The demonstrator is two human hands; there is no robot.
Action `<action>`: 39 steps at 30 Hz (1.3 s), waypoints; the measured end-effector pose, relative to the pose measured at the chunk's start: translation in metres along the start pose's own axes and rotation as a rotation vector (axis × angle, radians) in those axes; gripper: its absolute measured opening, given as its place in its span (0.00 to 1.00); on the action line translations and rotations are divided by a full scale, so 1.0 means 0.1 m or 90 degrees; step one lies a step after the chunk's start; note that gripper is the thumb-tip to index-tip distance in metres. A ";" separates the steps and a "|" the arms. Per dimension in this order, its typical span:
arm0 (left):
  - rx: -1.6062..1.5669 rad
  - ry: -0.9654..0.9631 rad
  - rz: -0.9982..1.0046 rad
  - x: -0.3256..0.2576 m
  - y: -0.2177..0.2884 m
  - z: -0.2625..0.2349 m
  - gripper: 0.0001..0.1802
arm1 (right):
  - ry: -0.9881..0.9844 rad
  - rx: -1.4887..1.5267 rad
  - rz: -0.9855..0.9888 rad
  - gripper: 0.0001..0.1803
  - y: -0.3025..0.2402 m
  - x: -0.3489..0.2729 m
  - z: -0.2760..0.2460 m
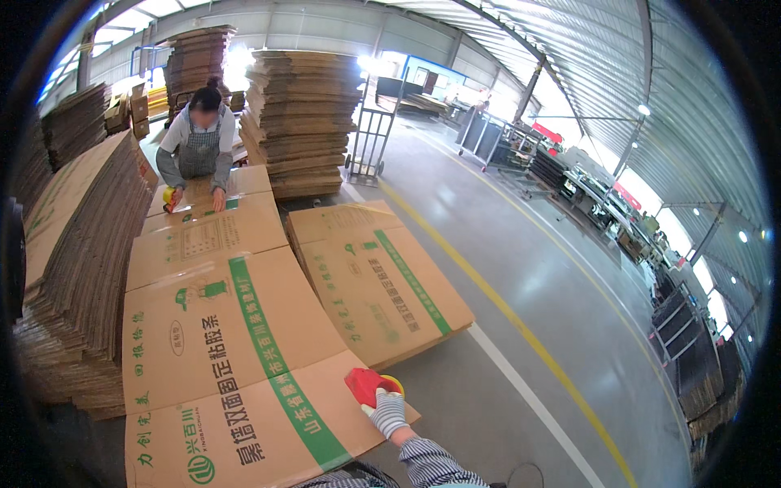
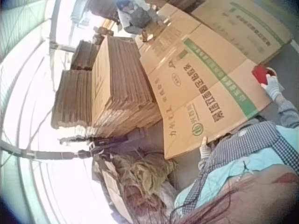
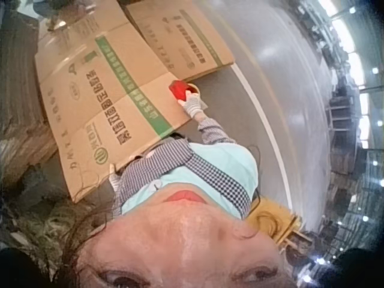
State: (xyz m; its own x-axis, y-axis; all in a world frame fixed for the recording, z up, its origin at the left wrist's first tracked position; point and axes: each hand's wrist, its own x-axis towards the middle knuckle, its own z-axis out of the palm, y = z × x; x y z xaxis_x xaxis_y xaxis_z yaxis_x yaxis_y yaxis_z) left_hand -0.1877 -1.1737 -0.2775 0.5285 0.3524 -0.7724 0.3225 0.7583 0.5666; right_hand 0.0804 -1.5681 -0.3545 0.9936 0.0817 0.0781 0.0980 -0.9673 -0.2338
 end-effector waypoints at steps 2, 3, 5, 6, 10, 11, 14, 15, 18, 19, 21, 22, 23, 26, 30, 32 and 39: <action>0.003 -0.007 -0.001 0.01 0.02 0.02 0.25 | 0.023 -0.001 -0.005 0.32 0.00 0.00 0.00; 0.006 -0.010 0.001 0.02 0.04 0.01 0.25 | 0.004 0.003 0.014 0.32 -0.02 -0.01 0.00; 0.006 -0.019 0.008 0.07 0.07 0.01 0.25 | -0.013 0.003 0.031 0.33 -0.05 0.03 -0.01; 0.005 -0.024 0.014 0.07 0.08 -0.02 0.26 | 0.005 0.012 0.036 0.34 -0.07 0.03 0.00; -0.026 -0.076 0.124 0.28 0.08 -0.18 0.26 | 0.012 0.032 0.068 0.34 -0.26 0.07 -0.03; -0.033 -0.138 0.200 0.44 0.17 -0.23 0.26 | 0.044 0.110 0.041 0.34 -0.33 0.08 -0.10; -0.002 -0.118 0.218 1.00 0.70 0.18 0.25 | 0.163 0.255 0.049 0.31 -0.28 0.12 -0.11; -0.082 -0.200 0.178 1.21 0.93 0.34 0.23 | 0.127 0.277 0.073 0.32 -0.39 0.20 -0.14; -0.069 -0.233 0.351 2.62 1.32 0.52 0.19 | 0.106 0.271 0.118 0.37 -0.68 0.51 -0.08; -0.256 -0.235 0.214 3.06 1.48 0.53 0.19 | 0.085 0.267 0.110 0.38 -0.78 0.62 -0.07; 0.302 -0.110 0.488 3.53 1.66 0.68 0.24 | 0.075 0.328 0.139 0.38 -1.02 0.73 -0.12; 0.074 0.008 0.226 3.89 1.82 0.75 0.30 | 0.052 0.322 0.129 0.38 -1.14 0.79 -0.15; -0.157 0.116 -0.031 4.34 1.89 0.73 0.36 | 0.043 0.285 0.136 0.38 -1.23 0.85 -0.16; -0.133 0.102 0.106 5.18 1.80 0.59 0.44 | 0.038 0.251 0.167 0.37 -1.32 0.98 -0.01; -0.452 -0.062 0.045 5.64 1.61 0.34 0.33 | 0.003 0.273 0.208 0.36 -1.37 0.97 -0.03; -0.512 -0.085 0.031 5.66 1.53 0.28 0.31 | 0.025 0.274 0.239 0.36 -1.46 1.00 -0.07; -0.036 0.064 0.334 4.59 2.36 0.97 0.21 | 0.041 0.187 0.308 0.33 -1.32 1.03 0.12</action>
State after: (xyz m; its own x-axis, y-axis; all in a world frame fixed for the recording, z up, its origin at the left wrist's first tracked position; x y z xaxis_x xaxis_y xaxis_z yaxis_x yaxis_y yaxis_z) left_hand 0.2070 -0.8864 -0.4706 0.5287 0.7404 -0.4151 -0.0086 0.4936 0.8696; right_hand 0.1707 -1.4291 -0.3271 0.9244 -0.3783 -0.0483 -0.3474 -0.7830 -0.5160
